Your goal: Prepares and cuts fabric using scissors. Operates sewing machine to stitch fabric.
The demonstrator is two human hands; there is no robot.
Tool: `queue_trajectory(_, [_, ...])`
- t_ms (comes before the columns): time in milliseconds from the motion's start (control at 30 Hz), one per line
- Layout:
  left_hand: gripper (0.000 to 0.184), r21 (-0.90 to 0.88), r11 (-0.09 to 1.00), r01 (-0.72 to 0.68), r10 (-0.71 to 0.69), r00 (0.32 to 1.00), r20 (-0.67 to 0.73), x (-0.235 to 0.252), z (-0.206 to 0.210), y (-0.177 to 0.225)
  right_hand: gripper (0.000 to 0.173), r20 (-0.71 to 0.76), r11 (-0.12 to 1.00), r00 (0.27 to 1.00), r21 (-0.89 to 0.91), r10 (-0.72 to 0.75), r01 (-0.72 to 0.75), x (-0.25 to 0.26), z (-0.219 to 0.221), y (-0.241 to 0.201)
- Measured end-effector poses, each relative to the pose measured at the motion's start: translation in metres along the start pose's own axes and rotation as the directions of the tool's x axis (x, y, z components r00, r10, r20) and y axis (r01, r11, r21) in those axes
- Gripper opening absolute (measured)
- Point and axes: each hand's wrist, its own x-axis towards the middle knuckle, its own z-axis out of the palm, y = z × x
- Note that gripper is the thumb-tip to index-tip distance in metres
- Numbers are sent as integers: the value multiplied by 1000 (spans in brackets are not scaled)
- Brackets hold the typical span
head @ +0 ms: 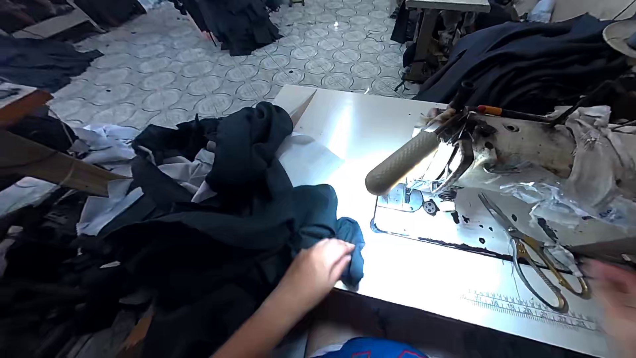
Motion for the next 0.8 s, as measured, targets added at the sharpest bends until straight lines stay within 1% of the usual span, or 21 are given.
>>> queue_trajectory(33, [25,-104,993,60,-62,998,-21,6,-8,-7,35,90,995,994,-91,54,-46,-12,23,-12])
queue_trajectory(67, [25,-256,959,120,-132,991,-33,11,-13,-12,39,127,983,986,-158,110,-89,-19,39,-18])
queue_trajectory(100, [26,-428,886,175,-195,981,-3,14,-18,-16,40,152,969,975,-208,164,-131,-20,43,-24])
queue_trajectory(133, [27,-590,778,217,-233,971,51,15,-22,-18,45,193,954,955,-243,225,-175,-15,40,-31])
queue_trajectory(167, [28,-699,674,240,-243,965,98,13,-25,-19,53,239,943,933,-262,269,-205,-9,35,-40])
queue_trajectory(200, [30,-764,596,248,-237,963,127,9,-25,-18,59,282,940,912,-255,298,-228,-3,33,-49])
queue_trajectory(233, [31,-799,552,238,-219,966,136,4,-23,-17,61,320,949,903,-222,287,-223,0,34,-59])
queue_trajectory(267, [29,-818,535,211,-203,972,119,1,-19,-17,61,362,969,903,-165,231,-182,4,37,-71])
queue_trajectory(300, [28,-828,531,178,-186,978,91,-1,-16,-16,60,396,990,908,-97,136,-106,7,42,-83])
queue_trajectory(367, [27,-829,541,141,-179,983,51,-8,-13,-13,58,410,993,906,3,-106,115,10,58,-105])
queue_trajectory(433, [28,-818,563,117,-174,984,21,-11,-17,-10,66,364,940,878,-22,-310,341,15,74,-123])
queue_trajectory(500, [27,-816,568,105,-165,986,11,-13,-22,-9,72,325,883,843,-49,-429,468,21,86,-136])
queue_trajectory(567, [26,-822,560,99,-157,988,12,-15,-23,-9,67,328,853,818,-60,-473,518,24,94,-142])
queue_trajectory(667, [26,-831,550,86,-151,989,3,-18,-20,-10,43,352,860,810,-27,-469,509,20,104,-141])
queue_trajectory(733, [27,-840,535,89,-164,986,0,-19,-20,-10,38,353,892,837,-16,-418,452,17,104,-135])
queue_trajectory(800, [25,-833,551,52,-139,990,-30,-22,-20,-9,39,348,935,883,-43,-316,351,17,95,-124])
